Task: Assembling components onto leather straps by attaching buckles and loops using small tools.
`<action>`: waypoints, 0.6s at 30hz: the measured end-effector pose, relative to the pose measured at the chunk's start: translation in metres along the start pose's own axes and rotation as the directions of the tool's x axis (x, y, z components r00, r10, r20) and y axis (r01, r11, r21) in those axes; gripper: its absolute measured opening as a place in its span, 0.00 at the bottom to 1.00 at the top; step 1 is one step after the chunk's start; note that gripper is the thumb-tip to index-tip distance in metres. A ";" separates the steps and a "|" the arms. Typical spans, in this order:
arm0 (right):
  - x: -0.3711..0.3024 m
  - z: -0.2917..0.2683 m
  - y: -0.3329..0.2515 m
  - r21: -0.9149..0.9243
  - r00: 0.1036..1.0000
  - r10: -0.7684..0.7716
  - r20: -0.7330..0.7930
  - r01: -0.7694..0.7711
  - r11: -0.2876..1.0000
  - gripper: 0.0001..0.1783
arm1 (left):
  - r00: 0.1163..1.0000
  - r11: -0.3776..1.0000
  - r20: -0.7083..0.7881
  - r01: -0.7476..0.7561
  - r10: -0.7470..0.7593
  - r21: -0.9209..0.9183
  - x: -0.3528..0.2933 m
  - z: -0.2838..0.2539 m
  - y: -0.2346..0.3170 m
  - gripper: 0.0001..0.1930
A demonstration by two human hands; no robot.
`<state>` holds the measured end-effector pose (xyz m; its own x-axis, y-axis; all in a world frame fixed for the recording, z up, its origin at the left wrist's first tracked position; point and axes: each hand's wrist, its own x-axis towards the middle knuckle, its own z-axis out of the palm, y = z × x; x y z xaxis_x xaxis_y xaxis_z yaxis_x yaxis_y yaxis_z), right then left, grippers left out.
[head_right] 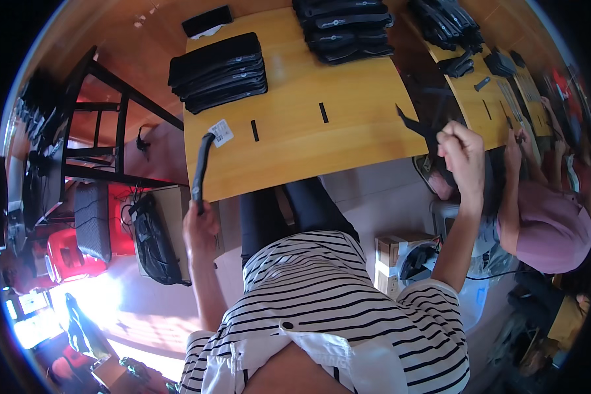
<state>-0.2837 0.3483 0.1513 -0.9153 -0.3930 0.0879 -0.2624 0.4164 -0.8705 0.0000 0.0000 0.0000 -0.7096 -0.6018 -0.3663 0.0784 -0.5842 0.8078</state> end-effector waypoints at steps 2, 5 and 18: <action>0.002 0.006 -0.001 -0.267 0.971 -0.235 0.038 0.237 0.934 0.09 | 0.990 0.999 -0.137 0.034 -0.028 0.039 0.010 0.016 -0.022 0.22; -0.005 0.027 -0.021 -0.455 0.947 -0.319 0.040 0.302 0.838 0.09 | 0.977 0.951 -0.180 0.161 -0.116 0.263 0.015 0.008 -0.040 0.34; -0.023 0.092 -0.025 -0.192 0.724 -0.615 0.313 0.682 0.705 0.13 | 0.732 0.923 0.595 0.382 -0.332 0.045 -0.001 0.129 -0.031 0.34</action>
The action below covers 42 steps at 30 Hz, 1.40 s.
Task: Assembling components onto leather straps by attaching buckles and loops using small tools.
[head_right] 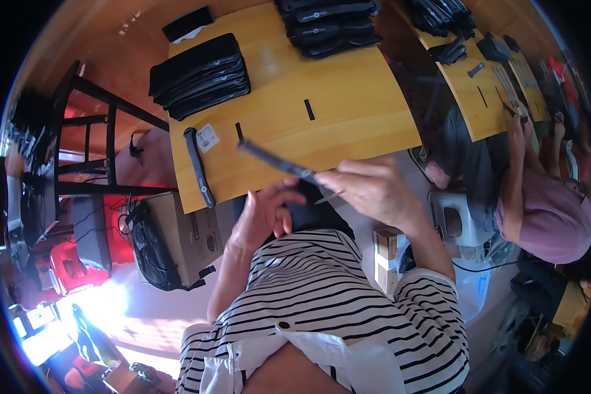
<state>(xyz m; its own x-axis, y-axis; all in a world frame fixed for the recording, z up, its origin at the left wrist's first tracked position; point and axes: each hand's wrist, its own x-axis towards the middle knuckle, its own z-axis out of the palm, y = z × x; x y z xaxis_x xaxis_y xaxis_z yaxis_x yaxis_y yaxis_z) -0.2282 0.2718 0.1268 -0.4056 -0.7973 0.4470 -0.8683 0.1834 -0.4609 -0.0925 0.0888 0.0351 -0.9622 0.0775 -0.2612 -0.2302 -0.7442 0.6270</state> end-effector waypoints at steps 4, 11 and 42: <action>-0.012 0.025 0.012 0.266 0.996 0.018 0.084 -0.040 0.963 0.12 | 0.970 0.958 -0.186 -0.193 0.154 -0.211 0.030 -0.013 -0.002 0.19; -0.029 0.055 0.022 0.700 0.727 0.626 0.283 -0.603 0.384 0.14 | 0.879 0.946 -0.368 -0.324 0.305 0.009 0.036 -0.005 -0.006 0.16; 0.055 0.134 0.176 0.548 0.541 0.840 0.042 -0.715 0.434 0.09 | 0.689 0.703 -0.496 -0.027 0.528 0.710 0.117 -0.105 0.072 0.08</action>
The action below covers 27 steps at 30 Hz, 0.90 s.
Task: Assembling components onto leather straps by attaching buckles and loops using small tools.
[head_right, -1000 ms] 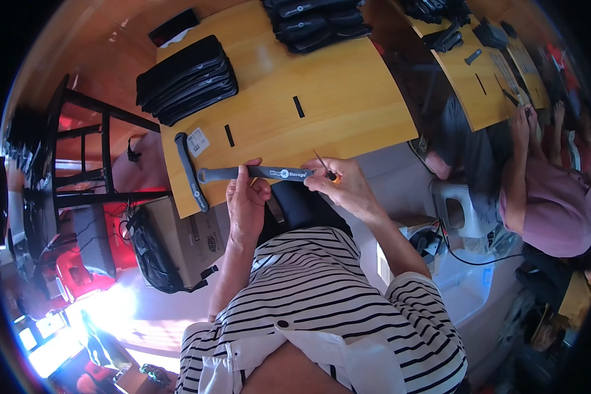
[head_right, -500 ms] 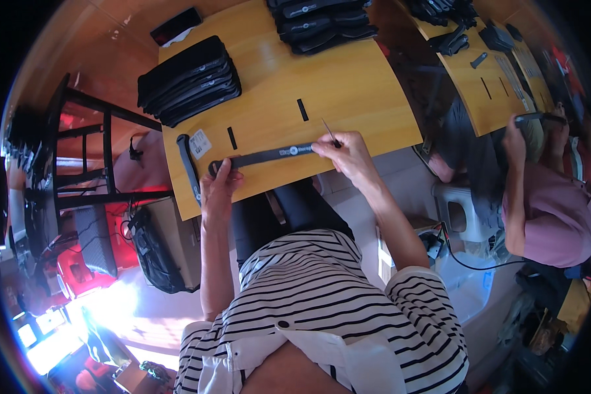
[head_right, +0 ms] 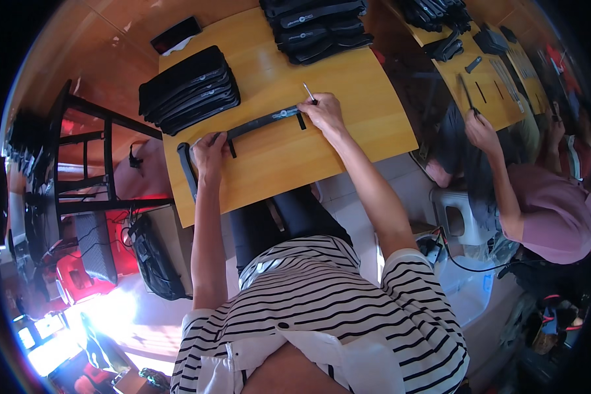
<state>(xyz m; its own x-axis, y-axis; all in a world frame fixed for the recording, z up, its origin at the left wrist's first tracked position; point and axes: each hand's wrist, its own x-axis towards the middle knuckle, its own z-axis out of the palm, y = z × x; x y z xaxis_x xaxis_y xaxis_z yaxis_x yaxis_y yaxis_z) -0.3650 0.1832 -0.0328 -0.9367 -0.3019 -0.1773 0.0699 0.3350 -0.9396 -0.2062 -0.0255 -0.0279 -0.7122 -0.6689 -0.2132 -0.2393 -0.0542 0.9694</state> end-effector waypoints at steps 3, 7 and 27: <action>0.003 0.008 0.005 -0.067 0.999 0.017 -0.029 -0.019 0.998 0.11 | 0.994 0.987 -0.053 -0.086 0.093 0.134 0.008 -0.003 -0.008 0.09; 0.004 0.011 0.005 -0.167 0.998 0.034 -0.061 -0.044 0.985 0.11 | 0.986 0.956 -0.121 -0.073 0.112 0.284 0.009 -0.003 -0.003 0.10; 0.005 0.015 0.013 -0.256 0.991 -0.046 -0.129 0.011 0.967 0.10 | 0.965 0.903 -0.131 -0.159 0.227 0.398 0.016 -0.002 -0.017 0.10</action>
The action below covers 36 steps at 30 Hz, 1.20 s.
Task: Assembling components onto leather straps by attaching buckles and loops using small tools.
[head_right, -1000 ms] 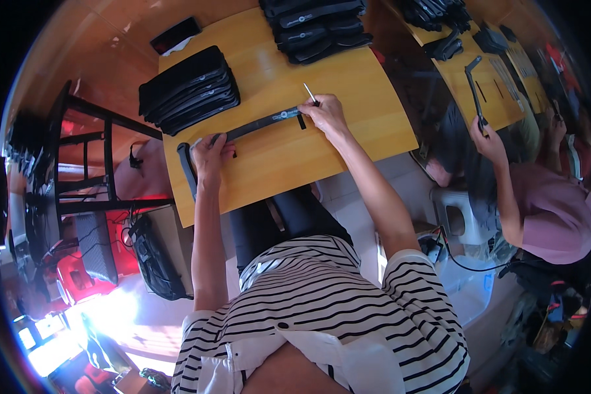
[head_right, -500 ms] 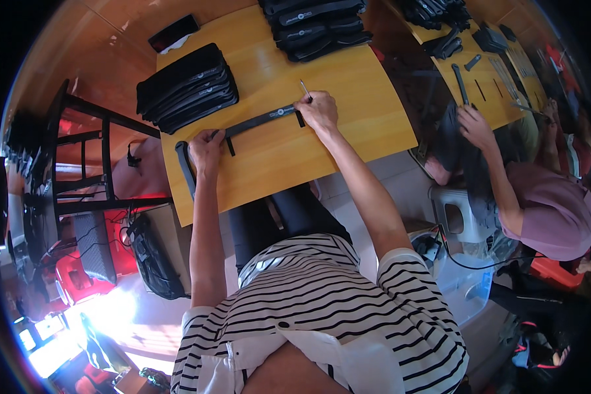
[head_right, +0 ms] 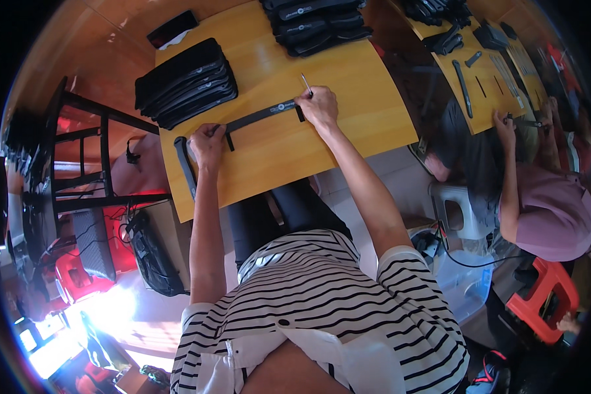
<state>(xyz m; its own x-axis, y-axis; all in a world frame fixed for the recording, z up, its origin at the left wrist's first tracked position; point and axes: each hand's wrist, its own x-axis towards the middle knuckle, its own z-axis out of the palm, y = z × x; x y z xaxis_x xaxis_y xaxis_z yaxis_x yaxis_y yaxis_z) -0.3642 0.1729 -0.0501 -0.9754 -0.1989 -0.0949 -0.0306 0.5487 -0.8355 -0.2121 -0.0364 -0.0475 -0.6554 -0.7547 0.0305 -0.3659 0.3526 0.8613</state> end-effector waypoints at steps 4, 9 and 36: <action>-0.001 0.000 -0.002 0.002 1.000 0.007 0.005 -0.007 1.000 0.10 | 0.998 0.997 -0.007 -0.067 0.067 0.025 0.001 0.002 -0.005 0.11; -0.002 0.002 -0.003 -0.055 0.999 -0.028 -0.018 0.027 0.998 0.10 | 0.997 0.997 -0.020 -0.072 0.073 0.035 -0.001 0.004 -0.004 0.10; -0.006 -0.003 -0.010 -0.063 0.996 -0.091 -0.003 0.090 0.994 0.08 | 0.944 0.939 -0.126 -0.276 0.306 0.206 -0.003 0.004 -0.009 0.13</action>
<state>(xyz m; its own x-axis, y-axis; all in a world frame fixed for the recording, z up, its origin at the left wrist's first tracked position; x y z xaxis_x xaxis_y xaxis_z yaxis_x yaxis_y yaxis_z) -0.3589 0.1707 -0.0395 -0.9692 -0.2458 -0.0174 -0.1322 0.5782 -0.8051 -0.2095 -0.0353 -0.0568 -0.6471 -0.6742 0.3559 -0.2985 0.6536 0.6954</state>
